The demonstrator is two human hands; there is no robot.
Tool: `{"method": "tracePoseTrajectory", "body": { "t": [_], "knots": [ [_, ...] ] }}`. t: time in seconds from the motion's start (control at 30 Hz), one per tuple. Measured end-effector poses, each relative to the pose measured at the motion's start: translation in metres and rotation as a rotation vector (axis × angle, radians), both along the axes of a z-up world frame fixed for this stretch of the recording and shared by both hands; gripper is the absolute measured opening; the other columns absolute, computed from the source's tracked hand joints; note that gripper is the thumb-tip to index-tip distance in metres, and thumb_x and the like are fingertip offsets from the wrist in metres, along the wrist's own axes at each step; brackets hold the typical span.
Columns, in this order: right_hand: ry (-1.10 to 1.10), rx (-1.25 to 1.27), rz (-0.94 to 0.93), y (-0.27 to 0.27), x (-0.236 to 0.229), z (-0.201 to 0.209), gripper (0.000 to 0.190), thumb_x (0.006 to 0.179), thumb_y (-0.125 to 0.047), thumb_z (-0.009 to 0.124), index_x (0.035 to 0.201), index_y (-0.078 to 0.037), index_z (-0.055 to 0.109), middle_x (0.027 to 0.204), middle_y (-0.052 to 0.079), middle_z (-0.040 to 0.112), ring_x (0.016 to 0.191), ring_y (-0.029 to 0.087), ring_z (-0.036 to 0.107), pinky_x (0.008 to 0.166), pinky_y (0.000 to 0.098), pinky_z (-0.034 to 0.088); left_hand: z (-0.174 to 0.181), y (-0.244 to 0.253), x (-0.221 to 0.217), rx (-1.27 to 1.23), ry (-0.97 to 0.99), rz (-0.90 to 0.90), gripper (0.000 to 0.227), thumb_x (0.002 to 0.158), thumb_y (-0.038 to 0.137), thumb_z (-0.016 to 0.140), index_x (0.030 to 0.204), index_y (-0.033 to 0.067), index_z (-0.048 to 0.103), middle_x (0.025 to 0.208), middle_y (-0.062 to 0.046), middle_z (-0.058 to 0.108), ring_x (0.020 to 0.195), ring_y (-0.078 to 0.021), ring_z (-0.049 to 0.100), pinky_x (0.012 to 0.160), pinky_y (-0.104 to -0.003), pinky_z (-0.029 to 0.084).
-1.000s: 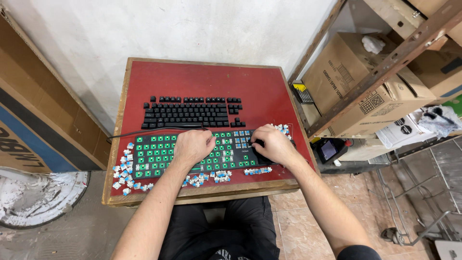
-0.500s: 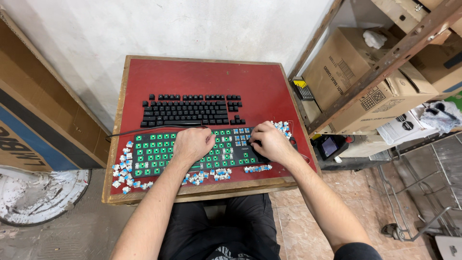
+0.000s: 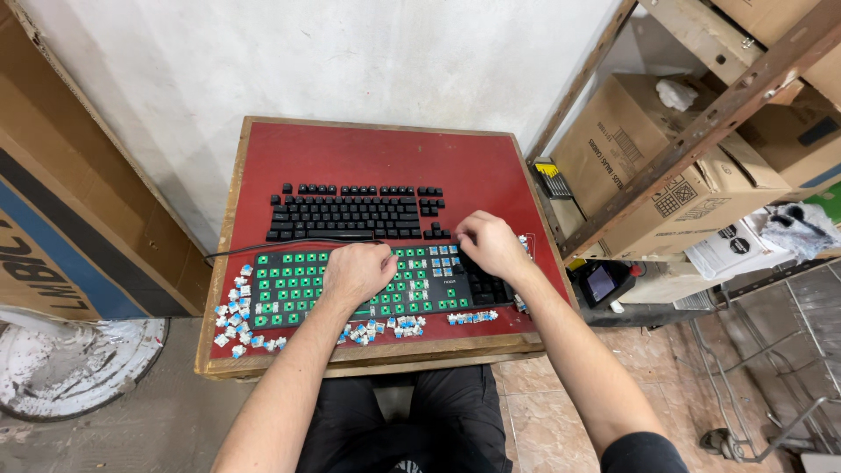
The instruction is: The person assembles a mechanical keyboard by inserting black keycaps into the green PCB. They pick up keycaps from a pile and press them into place one by one, gradually filling the keyboard layout.
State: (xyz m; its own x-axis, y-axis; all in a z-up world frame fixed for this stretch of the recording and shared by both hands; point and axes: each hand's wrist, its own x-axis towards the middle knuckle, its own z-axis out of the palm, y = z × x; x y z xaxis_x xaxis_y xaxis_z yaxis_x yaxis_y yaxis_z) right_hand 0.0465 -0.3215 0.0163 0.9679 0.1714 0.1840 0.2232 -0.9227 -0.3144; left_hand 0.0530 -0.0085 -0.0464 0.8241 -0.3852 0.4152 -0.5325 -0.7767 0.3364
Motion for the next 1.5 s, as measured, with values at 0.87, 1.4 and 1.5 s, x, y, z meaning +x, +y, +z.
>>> {"method": "tracePoseTrajectory", "body": {
  "t": [0.87,1.4,1.5],
  "knots": [
    [0.009,0.017,-0.047,0.004,0.031,0.000,0.017,0.095,-0.016,0.083,0.112,-0.014,0.082,0.108,0.004,0.081,0.111,0.027,0.082,0.092,0.0419,0.070,-0.005,0.001,0.004,-0.014,-0.024,-0.011,0.033,0.096,0.045,0.068,0.073,0.0224,0.062,0.067,-0.004,0.067,0.078,-0.0290,0.078,0.070,-0.044,0.062],
    [-0.040,0.042,0.284,0.011,-0.050,-0.003,0.010,0.093,-0.007,0.082,0.103,-0.009,0.080,0.112,0.008,0.083,0.123,0.031,0.077,0.104,0.0434,0.063,-0.006,0.000,0.004,0.009,-0.044,-0.005,0.036,0.098,0.048,0.068,0.073,0.0229,0.060,0.066,-0.005,0.066,0.077,-0.0292,0.077,0.069,-0.044,0.062],
    [-0.064,0.007,0.279,0.011,-0.047,-0.007,0.008,0.093,-0.009,0.084,0.100,-0.011,0.080,0.110,0.005,0.083,0.123,0.027,0.077,0.104,0.0402,0.063,-0.007,0.000,0.005,0.001,-0.046,-0.004,0.038,0.098,0.049,0.068,0.073,0.0230,0.058,0.065,-0.005,0.064,0.076,-0.0294,0.076,0.069,-0.044,0.061]
  ]
}}
